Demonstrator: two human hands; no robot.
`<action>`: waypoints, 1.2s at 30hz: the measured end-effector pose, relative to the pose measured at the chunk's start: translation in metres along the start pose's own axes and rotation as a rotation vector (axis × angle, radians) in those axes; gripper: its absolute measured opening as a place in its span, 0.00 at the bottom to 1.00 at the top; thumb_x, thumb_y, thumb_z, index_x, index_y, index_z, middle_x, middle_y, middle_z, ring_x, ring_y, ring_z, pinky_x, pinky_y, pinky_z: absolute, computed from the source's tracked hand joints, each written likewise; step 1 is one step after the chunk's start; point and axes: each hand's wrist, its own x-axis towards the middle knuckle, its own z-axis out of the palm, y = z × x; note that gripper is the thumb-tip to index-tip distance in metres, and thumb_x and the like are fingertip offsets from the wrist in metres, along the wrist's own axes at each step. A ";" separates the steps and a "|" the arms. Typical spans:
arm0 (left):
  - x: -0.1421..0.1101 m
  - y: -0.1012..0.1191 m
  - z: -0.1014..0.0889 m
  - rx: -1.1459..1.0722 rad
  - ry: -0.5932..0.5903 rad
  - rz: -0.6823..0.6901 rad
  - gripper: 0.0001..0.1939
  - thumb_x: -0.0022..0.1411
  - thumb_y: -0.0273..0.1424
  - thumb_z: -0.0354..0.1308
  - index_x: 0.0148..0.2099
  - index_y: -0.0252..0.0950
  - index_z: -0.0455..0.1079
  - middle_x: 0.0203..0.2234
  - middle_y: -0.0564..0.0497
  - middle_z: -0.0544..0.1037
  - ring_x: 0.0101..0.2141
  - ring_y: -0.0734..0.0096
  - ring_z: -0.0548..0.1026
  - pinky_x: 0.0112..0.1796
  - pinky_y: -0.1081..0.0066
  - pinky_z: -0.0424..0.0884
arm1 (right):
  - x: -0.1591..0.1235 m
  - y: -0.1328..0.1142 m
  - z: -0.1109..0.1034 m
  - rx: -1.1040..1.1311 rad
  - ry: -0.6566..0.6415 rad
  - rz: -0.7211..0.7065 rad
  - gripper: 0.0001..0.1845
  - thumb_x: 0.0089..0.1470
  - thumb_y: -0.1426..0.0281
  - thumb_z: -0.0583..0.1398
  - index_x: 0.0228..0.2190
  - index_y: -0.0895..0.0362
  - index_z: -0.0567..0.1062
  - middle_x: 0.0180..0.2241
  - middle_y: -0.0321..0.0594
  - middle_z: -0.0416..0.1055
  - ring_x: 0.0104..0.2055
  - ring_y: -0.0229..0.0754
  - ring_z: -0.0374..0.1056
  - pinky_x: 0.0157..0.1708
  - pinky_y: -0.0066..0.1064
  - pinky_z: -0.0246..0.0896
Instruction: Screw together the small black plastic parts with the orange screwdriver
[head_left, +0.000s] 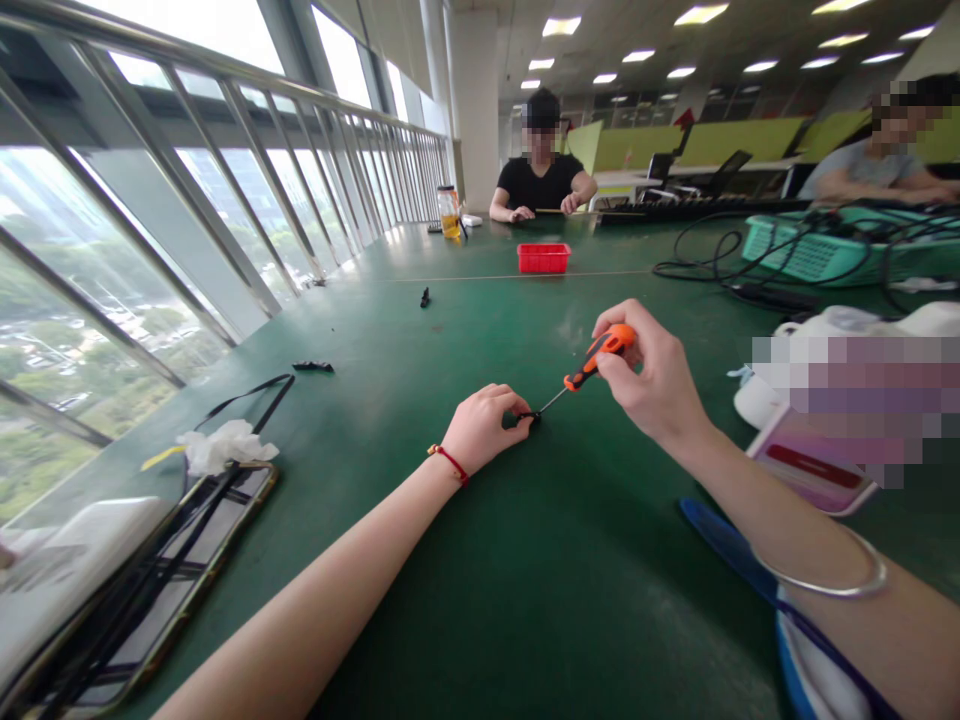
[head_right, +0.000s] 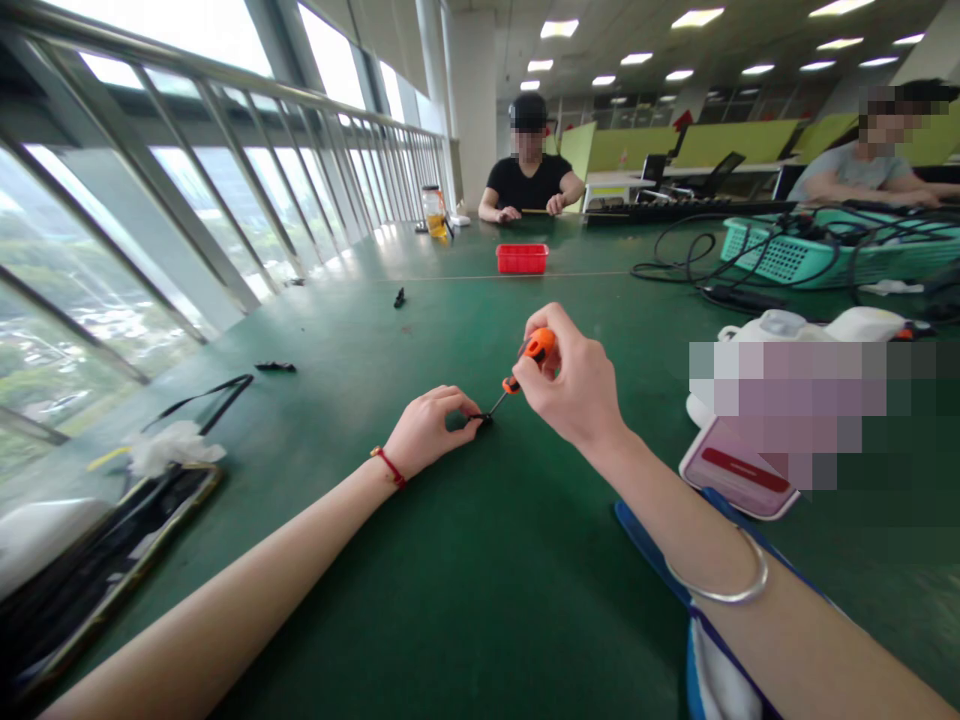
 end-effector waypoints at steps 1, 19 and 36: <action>0.000 0.000 0.000 -0.001 -0.001 0.000 0.04 0.55 0.29 0.57 0.33 0.36 0.73 0.31 0.52 0.77 0.35 0.68 0.74 0.38 0.68 0.70 | 0.001 -0.001 -0.001 -0.041 -0.012 -0.002 0.05 0.50 0.65 0.56 0.28 0.53 0.67 0.20 0.32 0.64 0.21 0.36 0.59 0.23 0.29 0.52; -0.001 0.000 0.000 0.005 0.002 0.010 0.03 0.55 0.29 0.57 0.33 0.37 0.73 0.31 0.52 0.77 0.35 0.69 0.73 0.38 0.69 0.70 | 0.009 -0.004 -0.009 -0.127 -0.056 0.022 0.07 0.47 0.65 0.59 0.31 0.53 0.70 0.19 0.32 0.65 0.20 0.36 0.59 0.21 0.29 0.50; 0.000 0.000 0.000 0.006 -0.001 0.016 0.04 0.56 0.29 0.57 0.33 0.37 0.73 0.31 0.52 0.77 0.35 0.68 0.73 0.38 0.68 0.69 | 0.008 -0.003 -0.007 -0.067 -0.130 0.042 0.16 0.54 0.58 0.54 0.23 0.55 0.69 0.19 0.34 0.64 0.21 0.35 0.58 0.21 0.28 0.50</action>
